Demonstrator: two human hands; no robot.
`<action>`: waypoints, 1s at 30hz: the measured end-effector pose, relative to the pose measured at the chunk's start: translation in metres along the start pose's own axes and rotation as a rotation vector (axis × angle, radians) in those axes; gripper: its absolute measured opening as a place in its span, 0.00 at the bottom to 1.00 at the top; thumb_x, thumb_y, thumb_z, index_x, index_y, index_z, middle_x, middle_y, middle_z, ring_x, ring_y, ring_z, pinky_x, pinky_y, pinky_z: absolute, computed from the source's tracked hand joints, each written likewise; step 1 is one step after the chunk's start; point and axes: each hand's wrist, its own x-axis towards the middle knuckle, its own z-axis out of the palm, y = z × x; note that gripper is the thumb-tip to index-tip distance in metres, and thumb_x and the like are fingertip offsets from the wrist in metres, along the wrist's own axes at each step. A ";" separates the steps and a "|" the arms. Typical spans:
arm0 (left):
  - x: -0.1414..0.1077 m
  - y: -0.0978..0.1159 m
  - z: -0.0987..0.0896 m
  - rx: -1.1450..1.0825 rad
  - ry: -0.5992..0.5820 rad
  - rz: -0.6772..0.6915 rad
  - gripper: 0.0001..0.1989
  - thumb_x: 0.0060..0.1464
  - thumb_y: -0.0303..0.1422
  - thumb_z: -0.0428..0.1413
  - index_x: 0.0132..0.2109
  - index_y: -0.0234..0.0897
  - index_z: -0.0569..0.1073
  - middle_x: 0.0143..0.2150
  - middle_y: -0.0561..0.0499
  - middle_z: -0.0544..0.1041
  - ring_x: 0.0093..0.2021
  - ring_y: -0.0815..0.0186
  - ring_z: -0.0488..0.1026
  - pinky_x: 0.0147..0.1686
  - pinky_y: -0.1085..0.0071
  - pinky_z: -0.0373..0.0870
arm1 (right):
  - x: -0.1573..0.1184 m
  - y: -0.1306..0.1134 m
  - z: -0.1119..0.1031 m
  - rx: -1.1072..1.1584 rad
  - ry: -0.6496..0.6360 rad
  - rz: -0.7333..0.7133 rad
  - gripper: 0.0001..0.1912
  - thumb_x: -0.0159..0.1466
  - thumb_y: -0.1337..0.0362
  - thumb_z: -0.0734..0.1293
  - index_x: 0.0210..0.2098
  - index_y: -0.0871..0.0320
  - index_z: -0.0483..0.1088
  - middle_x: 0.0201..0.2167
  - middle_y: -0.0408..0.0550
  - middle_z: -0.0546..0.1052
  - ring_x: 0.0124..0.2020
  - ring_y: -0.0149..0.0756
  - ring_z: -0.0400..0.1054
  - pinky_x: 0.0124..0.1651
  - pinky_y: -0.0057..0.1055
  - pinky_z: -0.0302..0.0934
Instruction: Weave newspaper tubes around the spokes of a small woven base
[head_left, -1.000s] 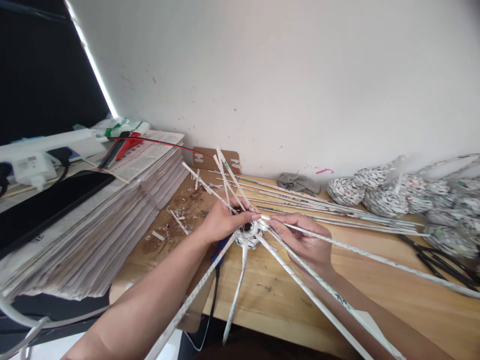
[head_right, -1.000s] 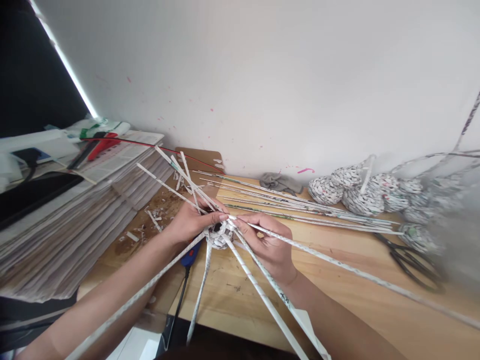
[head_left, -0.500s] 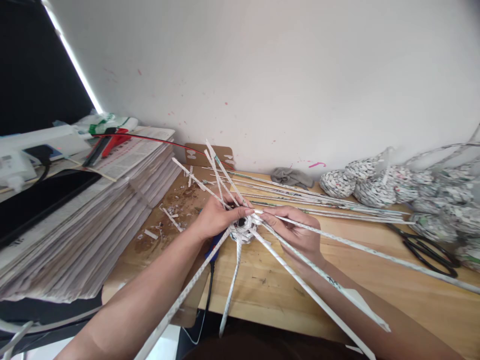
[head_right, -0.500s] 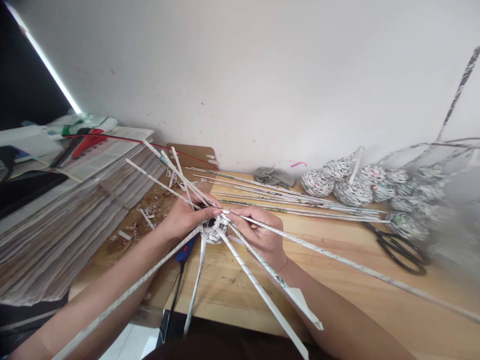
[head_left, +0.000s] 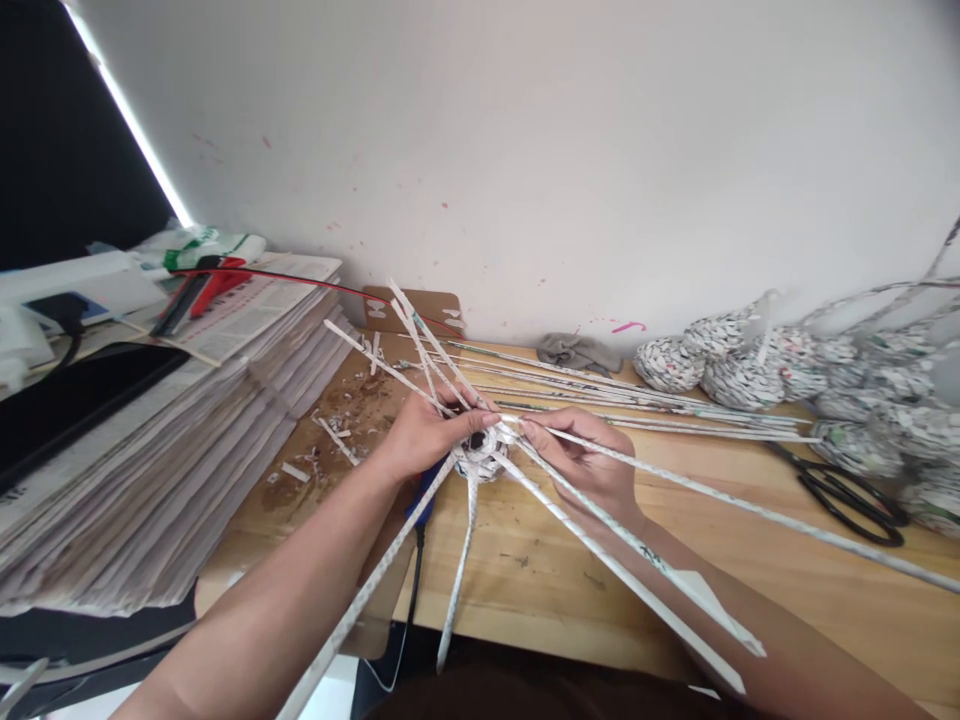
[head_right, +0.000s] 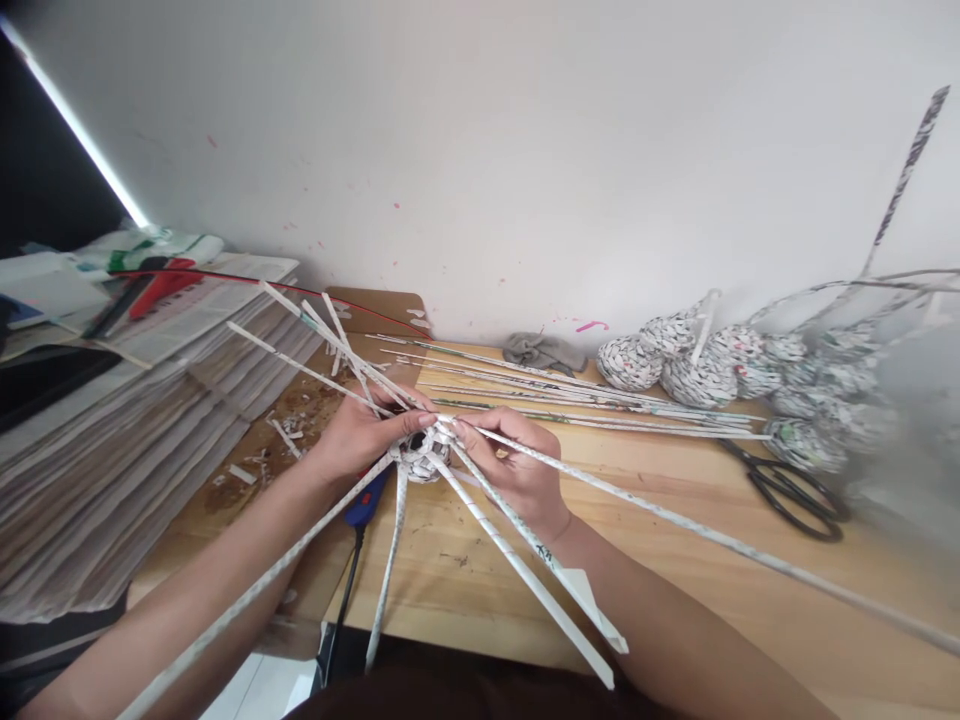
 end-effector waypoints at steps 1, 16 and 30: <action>0.000 0.000 0.000 0.004 0.003 -0.002 0.15 0.47 0.40 0.69 0.35 0.31 0.80 0.28 0.48 0.80 0.29 0.66 0.75 0.31 0.71 0.71 | 0.000 0.000 0.000 -0.007 0.001 -0.008 0.03 0.61 0.62 0.75 0.35 0.54 0.80 0.34 0.49 0.83 0.32 0.37 0.78 0.35 0.30 0.72; -0.001 0.000 0.007 0.012 0.020 0.031 0.14 0.45 0.38 0.70 0.35 0.32 0.82 0.31 0.47 0.83 0.30 0.64 0.77 0.33 0.71 0.74 | 0.004 -0.008 0.007 0.154 -0.113 0.183 0.16 0.55 0.58 0.77 0.40 0.58 0.77 0.34 0.51 0.83 0.33 0.37 0.78 0.35 0.30 0.74; -0.005 -0.003 0.018 0.049 0.041 0.052 0.12 0.49 0.38 0.68 0.36 0.32 0.83 0.35 0.45 0.85 0.35 0.60 0.81 0.38 0.69 0.77 | 0.001 0.001 0.005 -0.044 -0.058 0.179 0.11 0.59 0.59 0.73 0.26 0.59 0.74 0.22 0.44 0.75 0.23 0.29 0.65 0.25 0.25 0.60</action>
